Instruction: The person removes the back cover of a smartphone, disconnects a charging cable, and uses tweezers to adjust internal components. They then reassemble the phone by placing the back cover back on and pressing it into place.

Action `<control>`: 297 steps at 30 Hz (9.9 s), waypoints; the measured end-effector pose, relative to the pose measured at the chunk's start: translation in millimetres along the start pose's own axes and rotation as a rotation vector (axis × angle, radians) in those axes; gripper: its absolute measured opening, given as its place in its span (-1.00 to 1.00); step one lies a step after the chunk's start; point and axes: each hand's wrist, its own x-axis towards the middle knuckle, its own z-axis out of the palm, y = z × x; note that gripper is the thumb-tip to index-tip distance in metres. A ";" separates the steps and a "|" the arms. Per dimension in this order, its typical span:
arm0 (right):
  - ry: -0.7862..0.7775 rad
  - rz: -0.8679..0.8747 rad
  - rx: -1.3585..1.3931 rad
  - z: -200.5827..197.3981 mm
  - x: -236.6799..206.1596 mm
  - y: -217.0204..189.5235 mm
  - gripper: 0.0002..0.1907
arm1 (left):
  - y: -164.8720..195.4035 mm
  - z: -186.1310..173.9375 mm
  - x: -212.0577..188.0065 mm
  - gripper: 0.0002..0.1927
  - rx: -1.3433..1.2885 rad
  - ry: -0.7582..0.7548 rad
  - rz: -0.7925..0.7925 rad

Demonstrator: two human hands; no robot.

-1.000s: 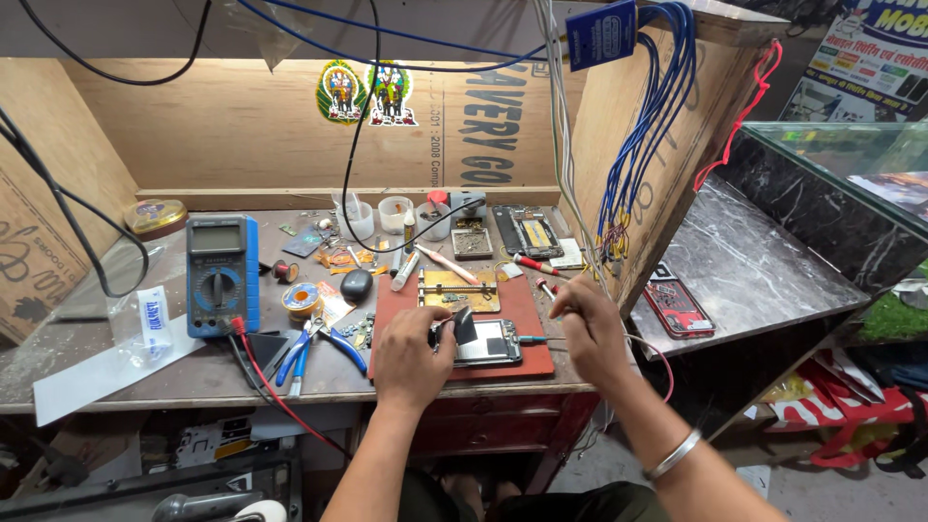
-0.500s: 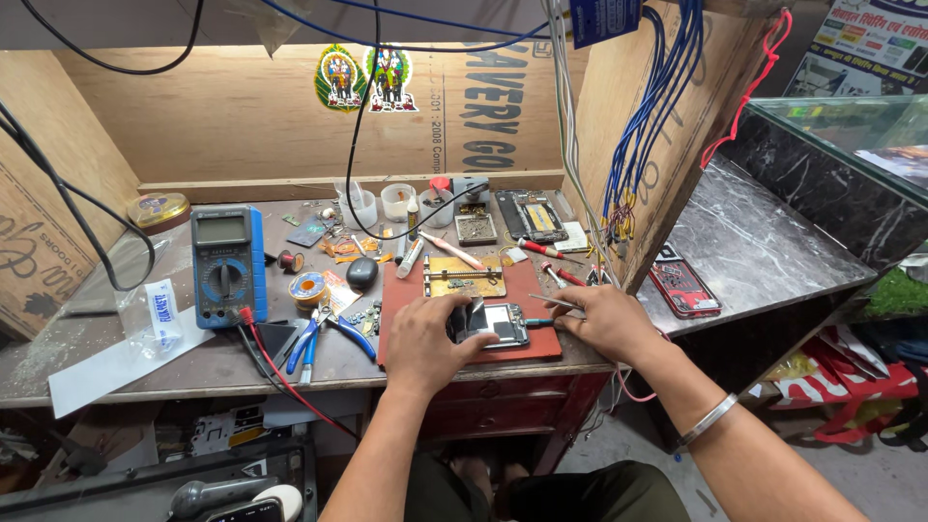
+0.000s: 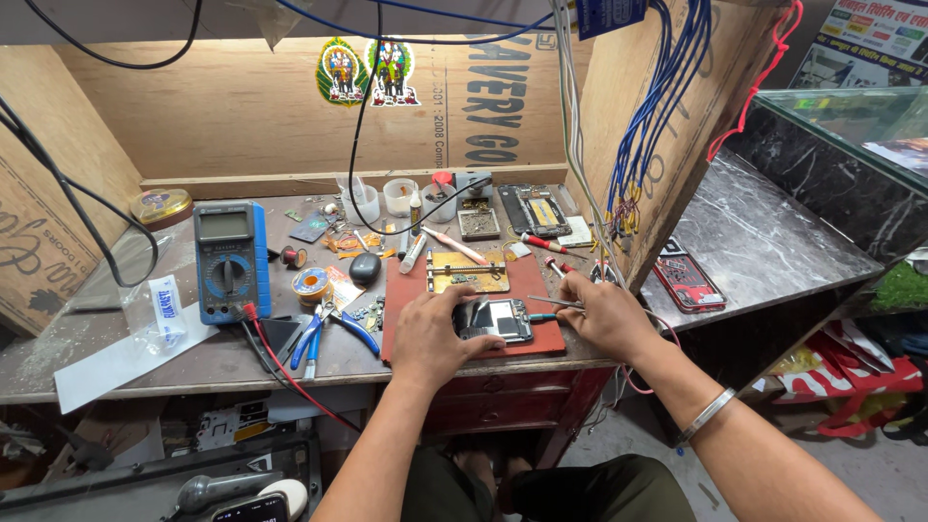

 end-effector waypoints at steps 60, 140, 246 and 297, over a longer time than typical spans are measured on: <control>-0.093 -0.192 1.144 54.6 -2.8 -30.4 -0.74 | -16.7 3.8 0.7 -0.87 -0.264 0.196 0.253; -0.092 -0.114 1.113 58.4 -5.5 -27.5 -0.74 | -15.4 2.1 2.2 -0.94 -0.280 0.213 0.246; 0.371 -0.069 0.591 49.3 -3.6 -56.3 -0.78 | -9.9 4.2 -3.8 -0.82 -0.315 0.256 0.125; 0.373 -0.069 0.635 49.4 -2.1 -58.0 -0.74 | -14.9 12.1 -2.3 -0.84 -0.225 0.240 0.068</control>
